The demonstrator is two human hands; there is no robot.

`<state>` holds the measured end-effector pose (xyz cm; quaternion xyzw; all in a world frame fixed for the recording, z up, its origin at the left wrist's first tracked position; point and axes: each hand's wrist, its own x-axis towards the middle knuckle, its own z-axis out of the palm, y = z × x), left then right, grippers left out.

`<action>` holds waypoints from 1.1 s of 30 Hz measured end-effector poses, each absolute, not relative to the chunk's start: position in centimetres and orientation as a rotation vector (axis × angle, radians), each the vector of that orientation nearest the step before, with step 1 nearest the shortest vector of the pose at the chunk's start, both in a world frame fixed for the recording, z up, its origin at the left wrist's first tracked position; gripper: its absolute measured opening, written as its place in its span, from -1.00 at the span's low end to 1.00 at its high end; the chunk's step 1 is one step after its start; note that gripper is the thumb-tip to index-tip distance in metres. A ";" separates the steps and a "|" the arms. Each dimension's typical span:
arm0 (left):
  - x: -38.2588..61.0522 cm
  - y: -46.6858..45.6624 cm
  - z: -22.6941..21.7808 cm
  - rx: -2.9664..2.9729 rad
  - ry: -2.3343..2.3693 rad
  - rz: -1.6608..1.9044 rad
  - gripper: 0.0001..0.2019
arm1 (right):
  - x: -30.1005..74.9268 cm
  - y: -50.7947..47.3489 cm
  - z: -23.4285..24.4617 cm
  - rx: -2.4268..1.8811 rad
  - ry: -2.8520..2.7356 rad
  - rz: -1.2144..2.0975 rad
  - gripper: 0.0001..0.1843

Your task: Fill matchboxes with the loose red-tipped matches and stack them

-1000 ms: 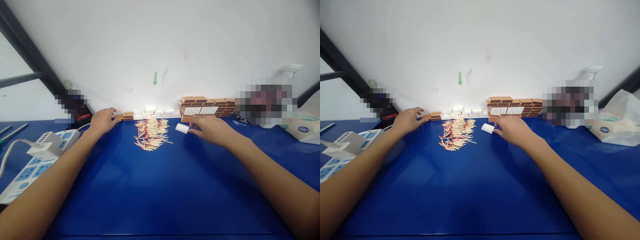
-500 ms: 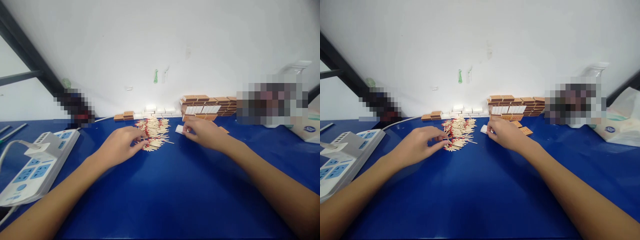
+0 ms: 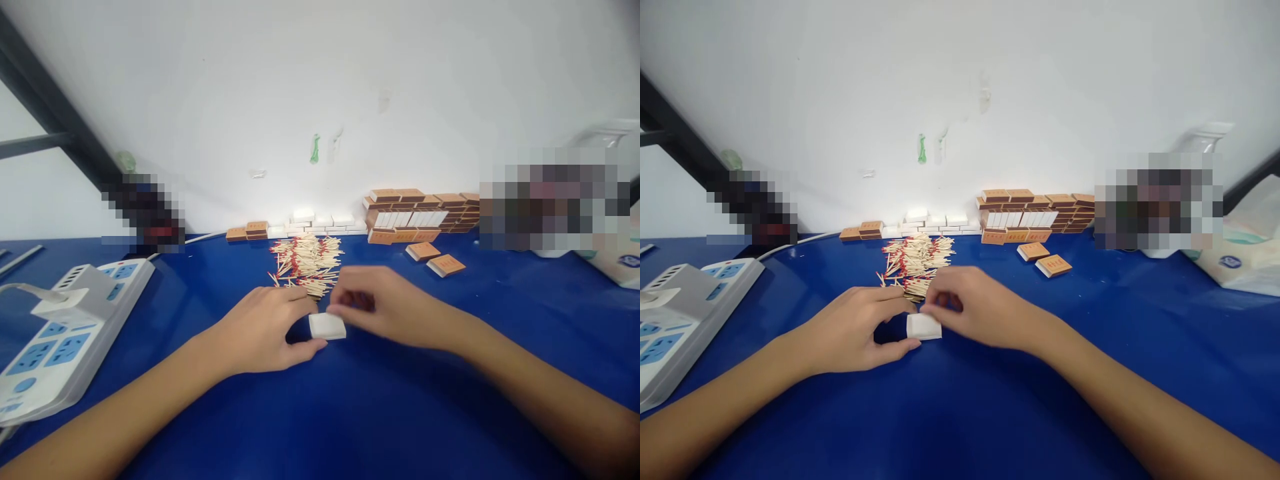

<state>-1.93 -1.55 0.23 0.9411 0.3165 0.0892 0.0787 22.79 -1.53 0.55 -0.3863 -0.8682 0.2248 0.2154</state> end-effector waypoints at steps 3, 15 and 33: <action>-2.0 -1.6 0.1 2.806 0.933 0.268 -0.72 | 24.1 0.6 -0.7 -1.241 -2.335 0.378 -0.89; -2.0 -1.3 -0.1 2.809 0.954 0.229 -0.70 | 23.6 1.6 -1.5 -1.349 -2.426 0.319 -0.84; -2.0 -1.2 0.0 2.810 0.952 0.275 -0.71 | 23.0 2.3 -3.0 -1.373 -2.452 0.234 -0.83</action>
